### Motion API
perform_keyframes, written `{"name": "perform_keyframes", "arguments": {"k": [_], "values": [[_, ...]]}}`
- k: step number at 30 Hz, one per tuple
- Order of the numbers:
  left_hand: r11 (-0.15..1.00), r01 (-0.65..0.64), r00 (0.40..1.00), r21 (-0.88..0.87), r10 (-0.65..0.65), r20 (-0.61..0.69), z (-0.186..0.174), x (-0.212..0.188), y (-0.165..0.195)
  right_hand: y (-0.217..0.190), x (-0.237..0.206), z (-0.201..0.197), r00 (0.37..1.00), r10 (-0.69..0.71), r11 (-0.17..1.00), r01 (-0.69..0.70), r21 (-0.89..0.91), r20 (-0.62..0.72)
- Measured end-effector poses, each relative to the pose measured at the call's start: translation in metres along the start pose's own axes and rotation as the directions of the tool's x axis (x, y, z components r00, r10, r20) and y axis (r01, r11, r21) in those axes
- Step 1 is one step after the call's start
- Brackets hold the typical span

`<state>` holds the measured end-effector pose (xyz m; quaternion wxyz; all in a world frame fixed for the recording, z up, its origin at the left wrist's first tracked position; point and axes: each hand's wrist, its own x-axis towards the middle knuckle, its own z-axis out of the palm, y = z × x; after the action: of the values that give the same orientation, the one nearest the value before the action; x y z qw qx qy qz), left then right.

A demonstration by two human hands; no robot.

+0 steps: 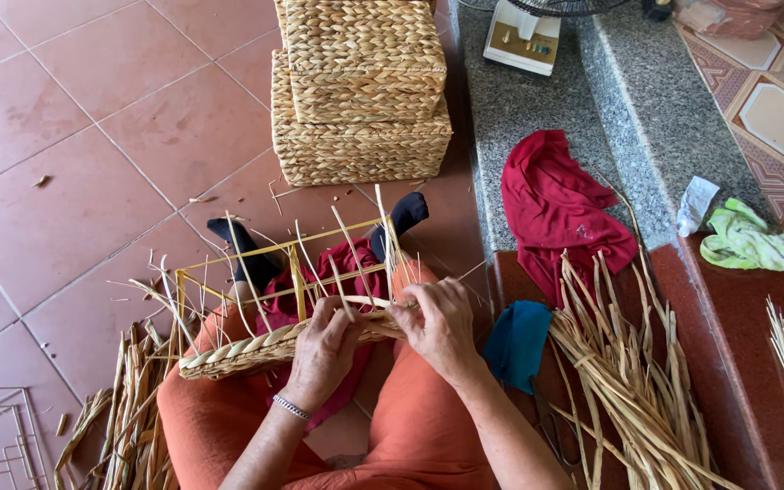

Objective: The person sits on the floor weaving dried palm strips around a bamboo frame to form a basket. They select strips from a pile beside them, fold and weave them over the frame's ribs, and press the woven rows tight by hand.

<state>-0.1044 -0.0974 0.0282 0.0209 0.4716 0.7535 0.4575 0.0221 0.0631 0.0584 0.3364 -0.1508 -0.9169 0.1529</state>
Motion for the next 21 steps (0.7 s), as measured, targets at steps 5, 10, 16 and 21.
{"name": "perform_keyframes", "arguments": {"k": [5, 10, 16, 21], "values": [[0.995, -0.084, 0.996, 0.044, 0.084, 0.002, 0.0, -0.015, -0.016, -0.005, -0.006, 0.002, 0.992, -0.127, 0.991, 0.128, -0.038, 0.023], [0.994, -0.104, 0.994, 0.043, 0.105, -0.018, 0.003, -0.019, -0.022, -0.008, -0.007, 0.002, 0.987, -0.159, 0.985, 0.156, 0.068, 0.04], [0.991, -0.131, 0.991, -0.016, 0.131, -0.009, -0.003, -0.019, -0.019, -0.004, -0.004, 0.014, 0.965, 0.052, 0.979, -0.1, 0.177, 0.258], [0.988, -0.155, 0.987, 0.01, 0.154, 0.034, -0.006, -0.017, -0.017, -0.002, 0.0, 0.035, 0.998, -0.066, 0.992, 0.063, 0.106, 0.022]]}}
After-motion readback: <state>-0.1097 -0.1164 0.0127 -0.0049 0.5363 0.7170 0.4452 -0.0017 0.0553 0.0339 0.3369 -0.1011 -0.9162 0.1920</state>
